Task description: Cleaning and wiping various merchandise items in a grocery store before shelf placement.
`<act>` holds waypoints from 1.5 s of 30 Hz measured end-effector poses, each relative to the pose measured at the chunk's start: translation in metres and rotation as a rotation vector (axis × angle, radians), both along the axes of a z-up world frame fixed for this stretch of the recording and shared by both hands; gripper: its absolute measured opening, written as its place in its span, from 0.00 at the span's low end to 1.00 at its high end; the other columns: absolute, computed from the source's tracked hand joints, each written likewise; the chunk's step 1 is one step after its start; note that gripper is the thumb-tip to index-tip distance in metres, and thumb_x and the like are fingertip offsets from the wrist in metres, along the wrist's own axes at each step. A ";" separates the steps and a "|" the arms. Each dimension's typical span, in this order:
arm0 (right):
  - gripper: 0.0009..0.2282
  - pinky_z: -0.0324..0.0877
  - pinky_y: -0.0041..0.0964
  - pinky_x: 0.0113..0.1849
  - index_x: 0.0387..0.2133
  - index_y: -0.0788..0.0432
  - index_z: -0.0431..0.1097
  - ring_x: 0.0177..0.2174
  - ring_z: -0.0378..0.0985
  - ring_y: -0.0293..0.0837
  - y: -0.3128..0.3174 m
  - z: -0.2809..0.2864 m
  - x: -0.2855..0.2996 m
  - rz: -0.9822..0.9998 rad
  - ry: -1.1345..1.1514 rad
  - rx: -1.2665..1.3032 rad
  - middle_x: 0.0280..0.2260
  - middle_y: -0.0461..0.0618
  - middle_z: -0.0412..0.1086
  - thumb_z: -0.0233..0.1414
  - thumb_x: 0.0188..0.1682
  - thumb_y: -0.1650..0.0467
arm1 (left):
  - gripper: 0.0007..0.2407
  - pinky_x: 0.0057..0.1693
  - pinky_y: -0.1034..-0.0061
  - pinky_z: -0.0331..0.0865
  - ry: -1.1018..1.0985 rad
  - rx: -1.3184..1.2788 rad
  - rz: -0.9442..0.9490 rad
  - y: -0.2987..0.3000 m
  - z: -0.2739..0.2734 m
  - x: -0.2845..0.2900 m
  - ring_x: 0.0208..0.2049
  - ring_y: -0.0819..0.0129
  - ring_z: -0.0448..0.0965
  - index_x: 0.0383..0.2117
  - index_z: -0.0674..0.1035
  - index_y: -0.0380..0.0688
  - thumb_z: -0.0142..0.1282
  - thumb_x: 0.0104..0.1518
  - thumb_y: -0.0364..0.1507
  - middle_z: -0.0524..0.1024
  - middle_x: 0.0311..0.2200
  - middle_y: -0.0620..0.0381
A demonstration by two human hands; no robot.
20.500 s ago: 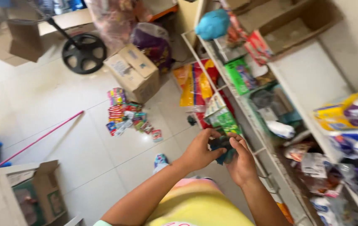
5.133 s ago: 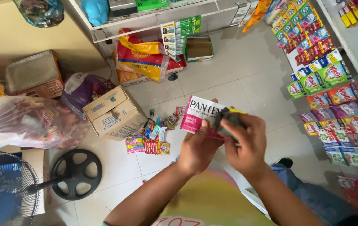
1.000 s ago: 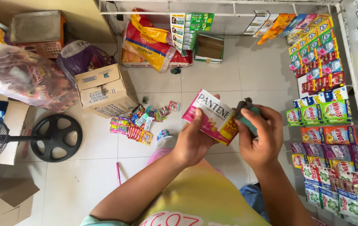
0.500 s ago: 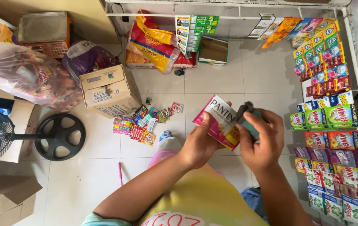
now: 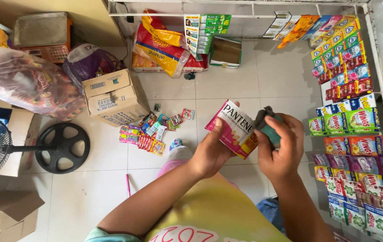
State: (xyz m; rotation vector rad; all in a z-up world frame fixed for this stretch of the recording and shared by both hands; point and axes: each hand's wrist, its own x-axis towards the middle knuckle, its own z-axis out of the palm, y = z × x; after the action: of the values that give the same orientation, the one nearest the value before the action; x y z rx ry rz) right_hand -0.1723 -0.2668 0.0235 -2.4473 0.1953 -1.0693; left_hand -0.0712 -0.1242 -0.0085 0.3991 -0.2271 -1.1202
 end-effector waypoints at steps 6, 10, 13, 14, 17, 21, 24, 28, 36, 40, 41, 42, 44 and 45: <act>0.23 0.71 0.43 0.48 0.54 0.64 0.64 0.48 0.74 0.54 0.024 -0.002 0.005 0.073 0.010 0.140 0.50 0.58 0.69 0.62 0.45 0.79 | 0.34 0.71 0.51 0.56 -0.068 -0.097 -0.027 -0.006 -0.006 -0.009 0.70 0.55 0.58 0.75 0.45 0.60 0.43 0.65 0.51 0.58 0.69 0.52; 0.23 0.67 0.48 0.50 0.54 0.64 0.65 0.48 0.71 0.56 0.019 -0.008 0.018 0.138 -0.033 -0.083 0.50 0.57 0.69 0.61 0.44 0.80 | 0.35 0.74 0.58 0.52 -0.082 -0.103 -0.027 -0.006 -0.019 -0.009 0.72 0.57 0.56 0.76 0.47 0.57 0.43 0.66 0.54 0.57 0.71 0.53; 0.22 0.66 0.48 0.54 0.55 0.63 0.65 0.51 0.70 0.56 0.011 -0.007 0.018 0.084 -0.006 -0.016 0.52 0.57 0.69 0.58 0.45 0.81 | 0.36 0.71 0.54 0.54 -0.003 -0.097 -0.120 -0.005 -0.021 -0.007 0.70 0.55 0.57 0.76 0.49 0.53 0.41 0.65 0.56 0.57 0.70 0.53; 0.22 0.67 0.47 0.54 0.56 0.63 0.65 0.51 0.70 0.56 0.010 -0.007 0.018 0.035 -0.006 0.009 0.52 0.57 0.68 0.58 0.47 0.81 | 0.37 0.72 0.54 0.55 0.014 -0.097 -0.125 -0.008 -0.019 -0.007 0.70 0.55 0.57 0.76 0.50 0.53 0.40 0.64 0.56 0.57 0.70 0.53; 0.22 0.66 0.50 0.52 0.55 0.62 0.65 0.50 0.71 0.57 0.013 -0.010 0.014 0.073 0.004 -0.045 0.51 0.56 0.69 0.58 0.45 0.80 | 0.37 0.72 0.55 0.56 0.032 -0.103 -0.120 -0.016 -0.008 -0.003 0.70 0.56 0.59 0.75 0.50 0.53 0.37 0.63 0.58 0.57 0.70 0.54; 0.22 0.69 0.49 0.50 0.54 0.61 0.67 0.47 0.74 0.55 0.009 -0.012 0.004 0.203 -0.002 -0.090 0.49 0.54 0.71 0.58 0.44 0.80 | 0.38 0.71 0.57 0.58 0.021 -0.173 -0.165 -0.022 -0.009 -0.001 0.69 0.56 0.62 0.75 0.50 0.55 0.35 0.61 0.61 0.59 0.70 0.51; 0.22 0.66 0.52 0.51 0.52 0.60 0.67 0.48 0.72 0.58 -0.014 -0.010 -0.007 0.103 0.049 -0.146 0.49 0.56 0.70 0.56 0.42 0.80 | 0.39 0.69 0.54 0.60 -0.001 -0.226 -0.270 -0.024 -0.032 -0.009 0.68 0.55 0.63 0.76 0.53 0.53 0.36 0.62 0.62 0.60 0.70 0.51; 0.21 0.66 0.50 0.52 0.57 0.61 0.66 0.52 0.71 0.58 -0.006 0.002 -0.010 -0.174 0.019 -0.046 0.53 0.56 0.68 0.57 0.50 0.79 | 0.40 0.69 0.50 0.61 0.012 -0.223 -0.420 -0.038 -0.055 -0.025 0.69 0.54 0.62 0.74 0.56 0.49 0.37 0.61 0.63 0.61 0.69 0.51; 0.19 0.69 0.53 0.50 0.52 0.58 0.70 0.47 0.70 0.57 0.015 0.002 -0.037 -0.019 0.079 -0.108 0.50 0.57 0.69 0.58 0.46 0.77 | 0.38 0.71 0.50 0.56 0.054 -0.252 -0.369 -0.049 0.006 -0.002 0.71 0.51 0.59 0.73 0.55 0.58 0.40 0.59 0.62 0.60 0.71 0.50; 0.19 0.70 0.51 0.48 0.50 0.55 0.71 0.46 0.72 0.56 0.005 0.002 -0.057 -0.099 0.098 -0.155 0.48 0.54 0.70 0.57 0.45 0.79 | 0.35 0.68 0.46 0.60 0.095 -0.222 -0.413 -0.050 -0.007 -0.009 0.69 0.53 0.62 0.72 0.57 0.55 0.41 0.62 0.58 0.61 0.68 0.51; 0.19 0.70 0.48 0.46 0.50 0.55 0.71 0.45 0.72 0.55 0.005 0.003 -0.061 -0.141 0.084 -0.132 0.47 0.54 0.70 0.59 0.45 0.79 | 0.33 0.68 0.44 0.61 0.057 -0.155 -0.424 -0.052 -0.013 -0.012 0.67 0.53 0.64 0.71 0.59 0.51 0.43 0.64 0.55 0.63 0.66 0.50; 0.20 0.69 0.44 0.44 0.51 0.55 0.70 0.44 0.72 0.54 0.005 0.004 -0.064 -0.184 0.070 -0.108 0.46 0.53 0.70 0.60 0.45 0.80 | 0.30 0.67 0.43 0.62 0.018 -0.088 -0.436 -0.053 -0.019 -0.015 0.65 0.52 0.65 0.69 0.60 0.46 0.44 0.67 0.52 0.65 0.64 0.49; 0.21 0.70 0.44 0.45 0.52 0.56 0.69 0.44 0.73 0.54 0.005 0.006 -0.064 -0.164 0.064 -0.085 0.46 0.54 0.70 0.61 0.45 0.79 | 0.29 0.67 0.44 0.62 0.004 -0.051 -0.432 -0.054 -0.016 -0.016 0.64 0.52 0.67 0.67 0.62 0.44 0.44 0.69 0.50 0.66 0.63 0.49; 0.22 0.70 0.43 0.46 0.53 0.57 0.67 0.45 0.73 0.54 0.004 0.008 -0.064 -0.140 0.054 -0.061 0.46 0.54 0.70 0.62 0.44 0.79 | 0.27 0.67 0.44 0.62 -0.013 -0.013 -0.424 -0.056 -0.014 -0.017 0.63 0.52 0.69 0.66 0.63 0.41 0.44 0.70 0.49 0.68 0.63 0.48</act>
State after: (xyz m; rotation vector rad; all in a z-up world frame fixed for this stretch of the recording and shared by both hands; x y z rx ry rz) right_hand -0.2368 -0.2624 0.0312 -2.5501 0.3611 -1.0819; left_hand -0.0879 -0.1797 -0.0230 0.3551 -0.3400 -1.5317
